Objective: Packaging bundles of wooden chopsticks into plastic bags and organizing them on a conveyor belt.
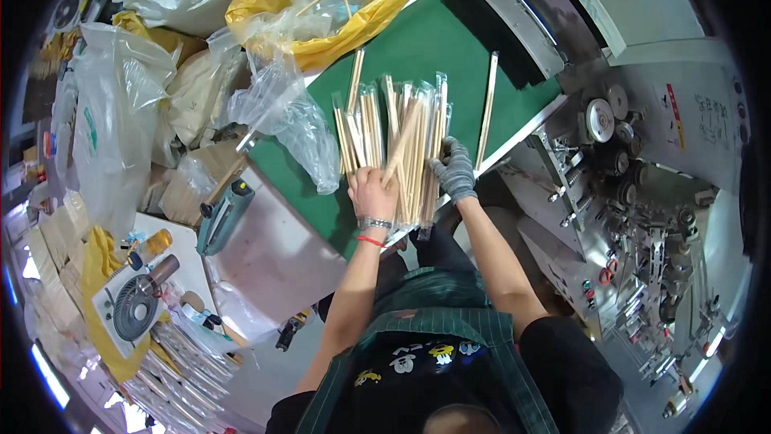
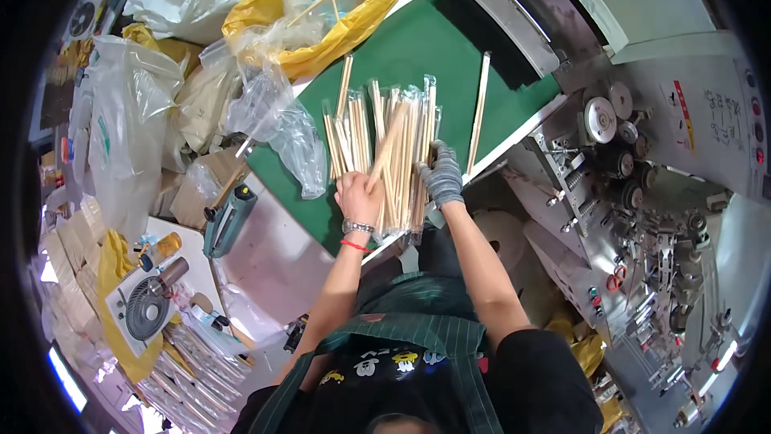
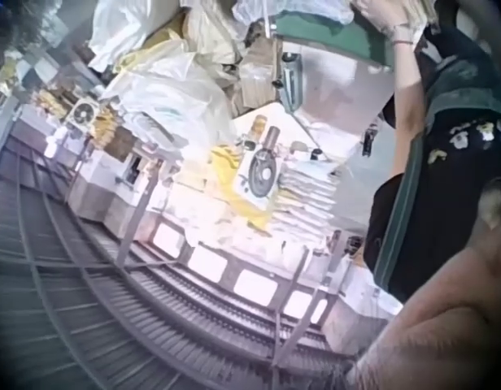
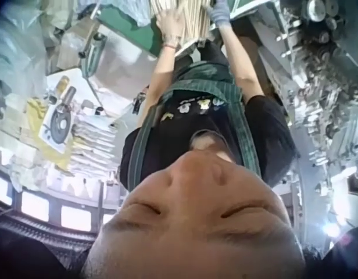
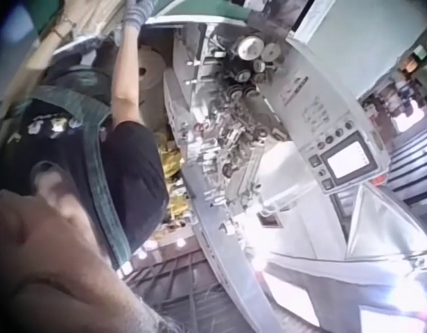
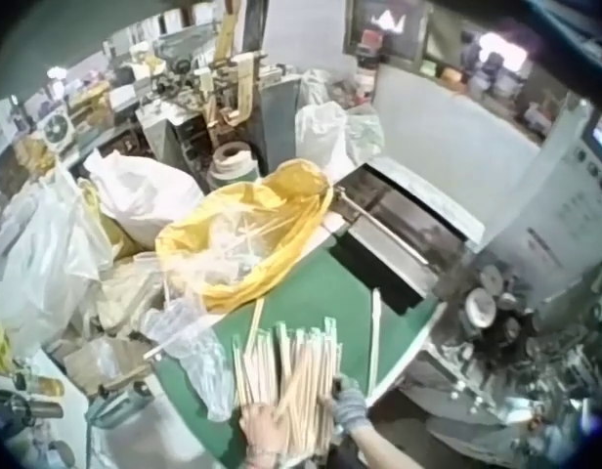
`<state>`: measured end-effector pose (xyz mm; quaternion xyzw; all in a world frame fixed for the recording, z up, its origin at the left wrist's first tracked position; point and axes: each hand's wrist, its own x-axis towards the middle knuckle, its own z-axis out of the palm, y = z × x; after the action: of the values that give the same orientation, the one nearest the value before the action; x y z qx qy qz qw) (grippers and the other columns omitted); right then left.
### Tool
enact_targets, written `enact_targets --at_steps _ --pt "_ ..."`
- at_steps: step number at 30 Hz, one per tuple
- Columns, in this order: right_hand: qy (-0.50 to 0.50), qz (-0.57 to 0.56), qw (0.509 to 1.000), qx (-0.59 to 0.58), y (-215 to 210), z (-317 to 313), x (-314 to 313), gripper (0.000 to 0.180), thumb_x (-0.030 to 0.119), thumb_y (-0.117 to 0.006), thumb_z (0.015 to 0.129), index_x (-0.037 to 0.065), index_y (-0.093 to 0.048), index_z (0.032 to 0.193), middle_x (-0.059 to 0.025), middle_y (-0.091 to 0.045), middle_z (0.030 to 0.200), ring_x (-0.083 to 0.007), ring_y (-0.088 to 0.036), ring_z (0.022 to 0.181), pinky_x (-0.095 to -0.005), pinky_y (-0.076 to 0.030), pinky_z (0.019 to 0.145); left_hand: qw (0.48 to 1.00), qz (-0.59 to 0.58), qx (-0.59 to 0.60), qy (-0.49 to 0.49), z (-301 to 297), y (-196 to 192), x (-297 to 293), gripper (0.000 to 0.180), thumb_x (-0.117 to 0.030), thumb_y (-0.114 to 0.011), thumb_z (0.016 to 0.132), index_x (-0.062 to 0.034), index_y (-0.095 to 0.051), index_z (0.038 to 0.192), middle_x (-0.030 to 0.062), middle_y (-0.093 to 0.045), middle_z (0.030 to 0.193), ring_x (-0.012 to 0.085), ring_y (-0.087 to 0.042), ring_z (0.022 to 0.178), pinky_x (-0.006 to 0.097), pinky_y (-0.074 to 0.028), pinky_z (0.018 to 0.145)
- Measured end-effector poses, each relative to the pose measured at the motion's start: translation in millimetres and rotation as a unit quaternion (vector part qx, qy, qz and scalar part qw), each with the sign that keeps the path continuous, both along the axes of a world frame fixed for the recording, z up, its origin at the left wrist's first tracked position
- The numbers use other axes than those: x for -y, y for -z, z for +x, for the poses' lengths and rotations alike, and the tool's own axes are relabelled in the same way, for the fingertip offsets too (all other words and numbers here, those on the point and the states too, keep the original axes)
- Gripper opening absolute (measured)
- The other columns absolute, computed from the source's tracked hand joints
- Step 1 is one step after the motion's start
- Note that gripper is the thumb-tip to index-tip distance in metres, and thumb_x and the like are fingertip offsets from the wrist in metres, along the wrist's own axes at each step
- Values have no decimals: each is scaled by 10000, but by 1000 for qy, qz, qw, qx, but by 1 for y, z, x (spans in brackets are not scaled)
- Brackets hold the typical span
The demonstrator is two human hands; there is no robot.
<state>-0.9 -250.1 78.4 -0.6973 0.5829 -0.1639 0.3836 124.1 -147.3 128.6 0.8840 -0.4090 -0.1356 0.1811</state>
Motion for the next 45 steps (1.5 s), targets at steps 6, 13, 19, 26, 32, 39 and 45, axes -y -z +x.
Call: enact_targets --at_steps 6,13,19,26,32,39,45 --pt "116 182 972 90 6 -17 -1 382 99 -634 611 29 -461 944 -64 -483 711 -152 -458 614 -272 -404 579 923 -149 -317 -162 31 -11 -34 217 -196 -565 705 3 -493 659 120 -570 583 201 -568 532 278 -430 502" --pt "65 -67 995 -34 4 11 -26 522 93 -606 565 79 -399 1045 -178 -447 1000 -285 -464 876 -339 -387 764 996 50 -67 -44 3 18 -24 428 -275 -660 535 49 -505 768 225 -446 983 347 -468 854 361 -405 718" --pt "99 50 991 76 -9 -15 44 433 -2 -535 614 92 -430 1023 -115 -536 818 -214 -527 667 -275 -447 615 957 -58 -237 -155 39 52 -63 245 -118 -645 560 12 -473 676 126 -528 609 228 -520 567 309 -418 521" --pt "-114 140 972 -147 -28 6 11 524 414 -577 618 6 -461 926 -189 -537 863 -318 -528 797 -358 -412 702 939 -146 -248 -190 38 54 -89 317 -164 -662 602 15 -471 780 132 -549 725 203 -529 651 305 -415 608" --pt "-103 9 991 -81 -46 37 -31 619 448 -602 583 -21 -425 946 -205 -537 839 -315 -538 750 -378 -418 665 919 -161 -292 -211 25 49 -87 294 -131 -640 622 15 -476 817 123 -566 753 191 -542 670 295 -421 625" --pt "-138 156 975 -71 -51 38 5 370 237 -562 674 -8 -485 940 -142 -563 684 -236 -563 621 -312 -450 512 940 -71 -279 -182 27 51 -97 294 -214 -613 658 16 -482 786 170 -561 745 276 -553 680 336 -418 620" --pt "-43 342 888 305 -85 0 46 241 116 -617 672 16 -485 846 -45 -537 664 -100 -512 505 -212 -419 433 950 -58 -238 -194 25 48 -96 288 -228 -583 694 28 -486 785 157 -563 760 239 -544 690 323 -408 630"
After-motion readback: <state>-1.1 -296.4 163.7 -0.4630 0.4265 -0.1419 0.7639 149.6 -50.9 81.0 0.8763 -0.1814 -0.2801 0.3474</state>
